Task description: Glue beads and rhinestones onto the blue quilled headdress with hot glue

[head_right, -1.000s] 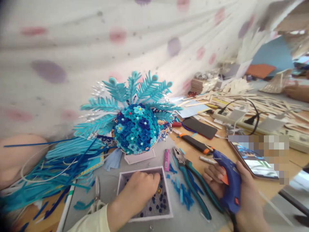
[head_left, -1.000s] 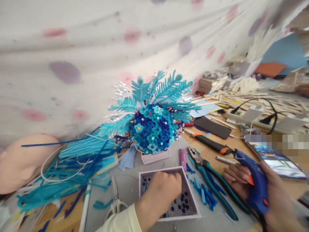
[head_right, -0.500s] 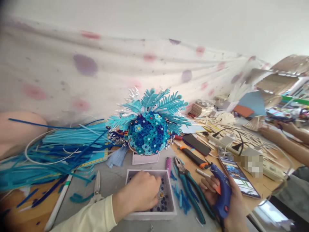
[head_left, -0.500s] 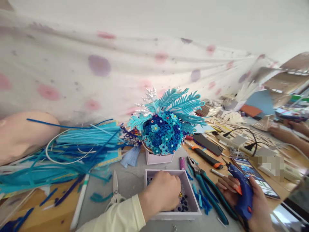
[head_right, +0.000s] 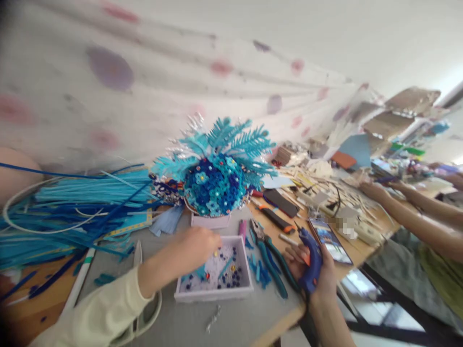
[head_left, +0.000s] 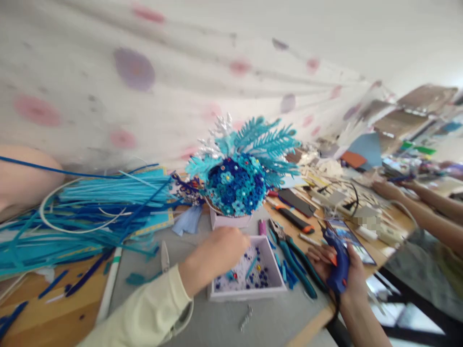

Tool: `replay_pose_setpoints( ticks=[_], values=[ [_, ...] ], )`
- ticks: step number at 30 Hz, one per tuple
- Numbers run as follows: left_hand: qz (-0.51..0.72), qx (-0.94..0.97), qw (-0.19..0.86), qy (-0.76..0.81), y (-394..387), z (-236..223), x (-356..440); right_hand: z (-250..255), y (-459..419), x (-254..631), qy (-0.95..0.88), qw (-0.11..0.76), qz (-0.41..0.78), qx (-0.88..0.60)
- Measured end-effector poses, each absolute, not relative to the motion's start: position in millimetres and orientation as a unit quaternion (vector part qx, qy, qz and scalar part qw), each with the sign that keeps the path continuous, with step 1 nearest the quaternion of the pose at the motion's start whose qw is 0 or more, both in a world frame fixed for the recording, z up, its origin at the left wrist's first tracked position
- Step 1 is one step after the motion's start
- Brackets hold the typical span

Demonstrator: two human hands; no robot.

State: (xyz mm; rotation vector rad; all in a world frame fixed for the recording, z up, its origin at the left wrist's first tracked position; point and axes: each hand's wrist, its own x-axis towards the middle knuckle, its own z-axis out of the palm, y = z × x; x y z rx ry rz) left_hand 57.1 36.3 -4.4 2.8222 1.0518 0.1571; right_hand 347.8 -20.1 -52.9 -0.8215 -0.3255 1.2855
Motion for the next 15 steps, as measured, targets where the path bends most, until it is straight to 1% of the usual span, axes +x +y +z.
replay_pose_setpoints(
  ticks=[5, 9, 11, 15],
  values=[
    [0.090, 0.908, 0.089, 0.399, 43, 4, 35, -69, -22, 357, -0.099, 0.724, 0.579, -0.361],
    [0.094, 0.929, 0.091, 0.347, 39, -5, 42, -72, -25, 358, -0.090, 0.721, 0.594, -0.344],
    [0.076, 0.942, 0.072, 0.320, 36, -10, 51, -71, -27, 358, -0.080, 0.722, 0.601, -0.333],
    [0.046, 0.960, -0.008, 0.275, 31, -19, 70, -72, -29, 360, -0.042, 0.730, 0.607, -0.310]
  ],
)
